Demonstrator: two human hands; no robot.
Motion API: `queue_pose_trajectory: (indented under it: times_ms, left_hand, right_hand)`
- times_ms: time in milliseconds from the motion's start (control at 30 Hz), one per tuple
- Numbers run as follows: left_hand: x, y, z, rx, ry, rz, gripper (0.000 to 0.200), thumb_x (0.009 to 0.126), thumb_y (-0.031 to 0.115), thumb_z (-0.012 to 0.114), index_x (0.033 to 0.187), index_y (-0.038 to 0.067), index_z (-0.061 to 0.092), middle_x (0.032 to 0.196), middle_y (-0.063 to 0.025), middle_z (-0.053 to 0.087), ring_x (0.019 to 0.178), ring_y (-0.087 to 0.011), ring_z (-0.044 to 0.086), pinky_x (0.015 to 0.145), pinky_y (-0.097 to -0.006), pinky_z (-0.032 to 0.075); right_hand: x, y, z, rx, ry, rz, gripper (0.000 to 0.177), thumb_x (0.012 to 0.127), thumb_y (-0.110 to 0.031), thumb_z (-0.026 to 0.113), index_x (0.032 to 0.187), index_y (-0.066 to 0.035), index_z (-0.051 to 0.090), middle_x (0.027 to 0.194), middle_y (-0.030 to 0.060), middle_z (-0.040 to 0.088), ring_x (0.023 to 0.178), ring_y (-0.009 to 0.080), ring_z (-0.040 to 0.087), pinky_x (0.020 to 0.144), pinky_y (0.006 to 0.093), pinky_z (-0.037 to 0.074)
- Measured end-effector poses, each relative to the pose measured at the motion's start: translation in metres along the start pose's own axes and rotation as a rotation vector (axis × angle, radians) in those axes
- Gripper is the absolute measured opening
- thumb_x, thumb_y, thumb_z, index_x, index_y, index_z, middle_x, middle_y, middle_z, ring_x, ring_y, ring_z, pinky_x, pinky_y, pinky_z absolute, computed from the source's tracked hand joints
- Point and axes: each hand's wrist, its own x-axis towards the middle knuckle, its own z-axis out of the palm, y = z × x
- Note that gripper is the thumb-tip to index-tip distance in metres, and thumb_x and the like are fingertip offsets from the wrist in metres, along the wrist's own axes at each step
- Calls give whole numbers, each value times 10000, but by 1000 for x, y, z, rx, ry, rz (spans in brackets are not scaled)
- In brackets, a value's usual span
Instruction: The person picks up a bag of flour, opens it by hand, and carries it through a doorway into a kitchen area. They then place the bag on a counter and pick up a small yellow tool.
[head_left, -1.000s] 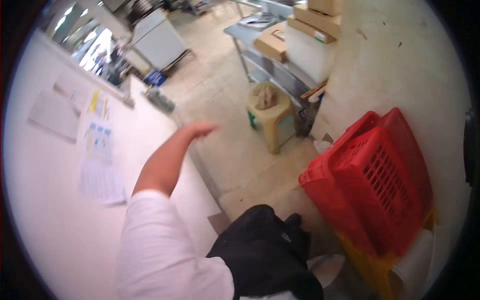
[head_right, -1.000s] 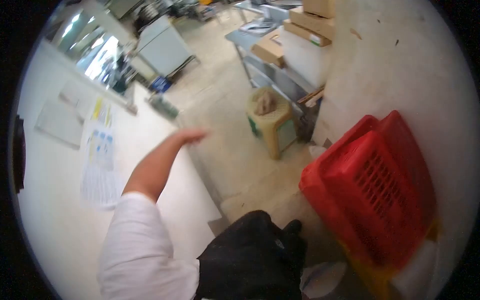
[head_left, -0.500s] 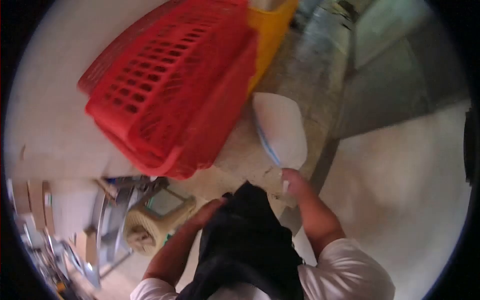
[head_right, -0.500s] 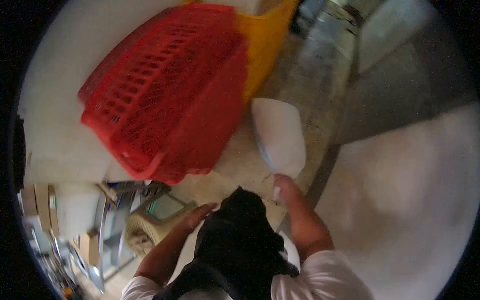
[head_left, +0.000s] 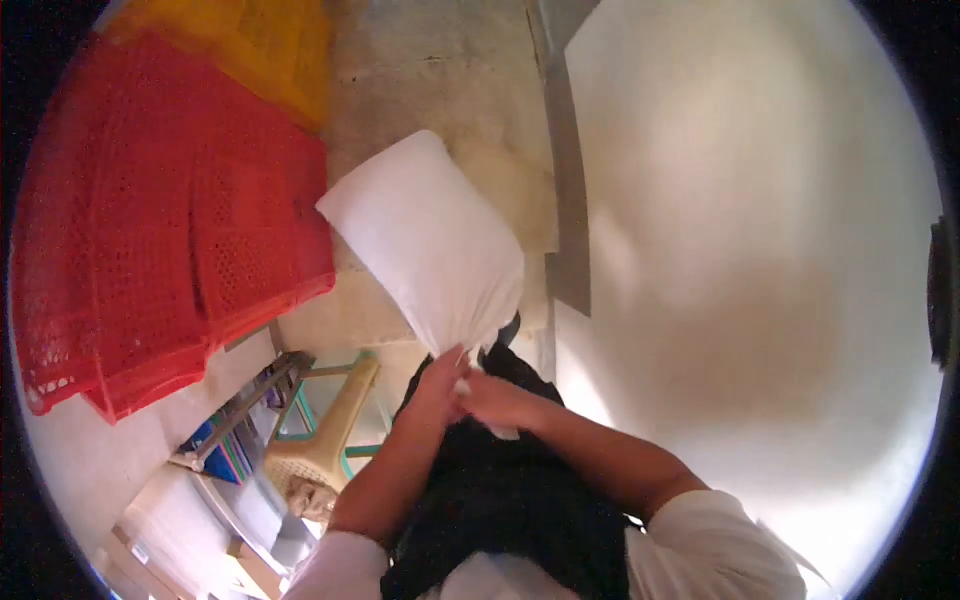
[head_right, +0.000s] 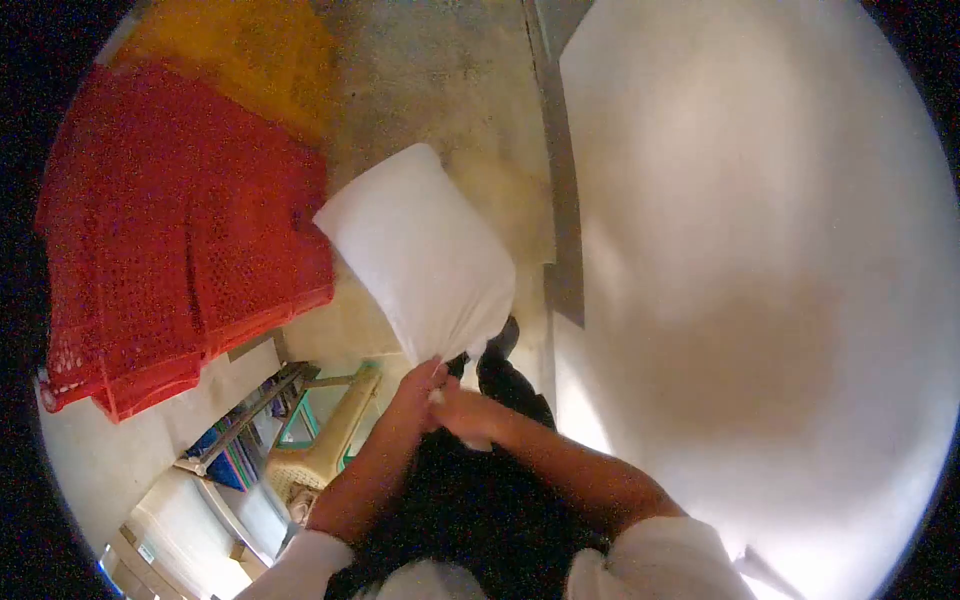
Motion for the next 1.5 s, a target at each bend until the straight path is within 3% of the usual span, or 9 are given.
queue_pose_trajectory:
  times_ms: [67, 267, 400, 733, 800, 1033, 1133, 1367, 1500]
  left_hand:
    - [57, -39, -81, -125, -380, 20, 173, 849, 278, 575, 839, 119, 507, 580, -6, 445, 495, -152, 459, 488, -347, 417]
    - [1, -38, -100, -194, -271, -267, 285, 903, 308, 462, 673, 139, 466, 504, 20, 366, 416, -123, 368, 404, -306, 319]
    - [27, -51, -143, -98, -316, -347, 275, 903, 316, 465, 690, 143, 472, 489, 17, 355, 405, -127, 356, 403, -306, 315]
    - [49, -58, -248, 666, 194, 184, 326, 847, 375, 557, 632, 138, 495, 491, -9, 414, 374, -186, 395, 353, -338, 305]
    - [29, -29, -255, 621, -35, 125, 300, 847, 369, 560, 650, 147, 519, 500, -5, 426, 400, -193, 423, 355, -356, 325]
    - [-45, -58, -200, 735, -212, -66, 386, 904, 494, 382, 663, 208, 476, 411, 34, 306, 305, -156, 306, 314, -399, 326]
    - [-50, -111, -197, 873, -221, -77, 352, 908, 468, 391, 693, 200, 468, 421, 29, 295, 312, -150, 306, 311, -391, 333]
    - [67, -315, -230, 781, -279, -969, 230, 861, 307, 484, 675, 172, 485, 481, 44, 383, 404, -131, 382, 403, -335, 333]
    - [134, -473, -225, 1531, -51, -813, 303, 838, 233, 517, 564, 161, 409, 447, 36, 374, 347, -123, 366, 324, -276, 325]
  right_hand:
    - [-49, -24, -52, 113, -386, 57, 377, 887, -315, 457, 997, 27, 572, 841, 176, 623, 830, 255, 612, 701, 386, 478]
    - [181, 243, -28, 1164, 561, 56, 686, 875, -547, 399, 1291, -2, 388, 1304, 138, 413, 1176, 271, 406, 992, 393, 300]
    - [206, 195, 22, 1896, 407, -16, 699, 875, -582, 385, 1362, -84, 327, 1403, 109, 340, 1257, 300, 341, 1032, 444, 282]
    - [133, 238, 120, 961, 351, 195, 526, 891, -370, 512, 1210, 45, 454, 1086, 171, 594, 953, 300, 585, 824, 365, 472]
    - [78, 234, 144, -27, 577, -485, 513, 846, -322, 557, 1202, 34, 458, 1061, 186, 596, 934, 287, 598, 797, 374, 481]
    - [-80, 247, 213, 439, 859, -414, 428, 857, -283, 565, 1128, 46, 523, 1000, 220, 601, 860, 295, 612, 744, 389, 495]
    - [-129, 273, 244, 1716, 605, -212, 433, 853, -279, 584, 1100, 74, 540, 1005, 191, 604, 842, 288, 612, 757, 400, 495]
    - [-224, 420, 460, 1959, 944, 327, 476, 845, -298, 580, 1139, 72, 521, 1044, 187, 588, 909, 306, 603, 796, 441, 491]
    - [-245, 457, 589, 2186, 1175, 447, 473, 872, -322, 527, 1140, 68, 523, 1049, 196, 593, 939, 316, 597, 803, 442, 487]
